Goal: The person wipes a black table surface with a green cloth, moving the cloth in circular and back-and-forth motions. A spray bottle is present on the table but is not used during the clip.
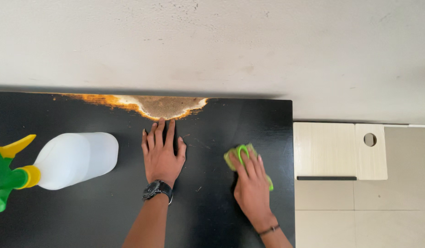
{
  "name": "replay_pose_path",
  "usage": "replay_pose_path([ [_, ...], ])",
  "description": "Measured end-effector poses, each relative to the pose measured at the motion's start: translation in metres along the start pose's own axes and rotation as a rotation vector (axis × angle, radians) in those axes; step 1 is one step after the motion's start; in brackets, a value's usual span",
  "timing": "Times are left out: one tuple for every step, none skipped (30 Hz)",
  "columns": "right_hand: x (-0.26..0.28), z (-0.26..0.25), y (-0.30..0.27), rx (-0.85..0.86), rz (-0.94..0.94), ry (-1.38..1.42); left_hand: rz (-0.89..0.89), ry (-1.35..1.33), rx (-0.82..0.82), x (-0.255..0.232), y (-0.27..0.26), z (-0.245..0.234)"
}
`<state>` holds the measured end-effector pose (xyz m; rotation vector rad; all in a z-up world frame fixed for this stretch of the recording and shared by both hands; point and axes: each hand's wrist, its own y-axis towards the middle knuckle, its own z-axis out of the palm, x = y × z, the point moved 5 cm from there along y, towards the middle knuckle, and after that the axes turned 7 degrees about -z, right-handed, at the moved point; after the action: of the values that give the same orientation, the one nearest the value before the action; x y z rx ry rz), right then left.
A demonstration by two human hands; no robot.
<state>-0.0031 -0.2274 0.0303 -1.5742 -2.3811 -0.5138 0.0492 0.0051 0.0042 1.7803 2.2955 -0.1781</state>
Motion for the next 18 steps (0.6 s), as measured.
replay_pose_path([
  [-0.001,0.0,-0.013,0.056,-0.004,0.001,-0.004,0.003,-0.001,0.0,0.0,0.0],
  [-0.004,0.0,-0.026,0.111,-0.008,0.002,-0.008,0.006,-0.002,0.0,0.0,0.0],
  [-0.008,-0.003,-0.039,0.126,-0.018,-0.022,-0.014,0.01,-0.002,0.0,0.0,0.0],
  [-0.015,-0.006,-0.05,0.141,-0.029,-0.045,-0.014,0.002,0.002,0.0,-0.001,0.0],
  [-0.026,-0.007,-0.055,0.153,-0.041,-0.069,-0.013,-0.006,0.002,0.0,0.001,0.0],
  [-0.04,-0.012,-0.057,0.101,-0.028,-0.092,-0.013,-0.014,0.003,0.0,0.002,0.0],
  [-0.052,-0.019,-0.06,0.056,-0.017,-0.108,-0.017,-0.017,0.007,0.002,0.0,-0.001],
  [-0.061,-0.024,-0.061,0.01,-0.006,-0.123,-0.02,-0.019,0.011,0.002,-0.001,0.0],
  [-0.073,-0.029,-0.056,-0.019,0.016,-0.136,-0.018,-0.027,0.011,0.001,0.001,0.0],
  [-0.085,-0.032,-0.045,-0.048,0.038,-0.149,-0.017,-0.018,0.009,0.003,0.002,0.0],
  [-0.093,-0.035,-0.034,-0.073,0.062,-0.163,-0.016,-0.011,0.01,0.002,0.002,0.0],
  [-0.098,-0.036,-0.023,-0.09,0.088,-0.151,-0.015,-0.004,0.011,0.002,0.002,0.0],
  [-0.101,-0.036,-0.01,-0.106,0.115,-0.139,-0.017,-0.01,0.011,0.001,0.001,0.001],
  [-0.104,-0.036,0.004,-0.123,0.141,-0.127,-0.018,-0.015,0.011,0.001,0.001,0.001],
  [-0.103,-0.034,0.019,-0.147,0.134,-0.144,-0.021,-0.017,0.01,0.002,0.0,0.0],
  [-0.101,-0.03,0.034,-0.172,0.126,-0.161,-0.025,-0.018,0.005,0.002,0.0,-0.001],
  [-0.099,-0.029,0.044,-0.199,0.123,-0.18,-0.024,-0.021,0.0,0.002,0.0,-0.002],
  [-0.094,-0.025,0.052,-0.211,0.128,-0.171,-0.023,-0.023,-0.004,0.001,0.0,-0.002],
])
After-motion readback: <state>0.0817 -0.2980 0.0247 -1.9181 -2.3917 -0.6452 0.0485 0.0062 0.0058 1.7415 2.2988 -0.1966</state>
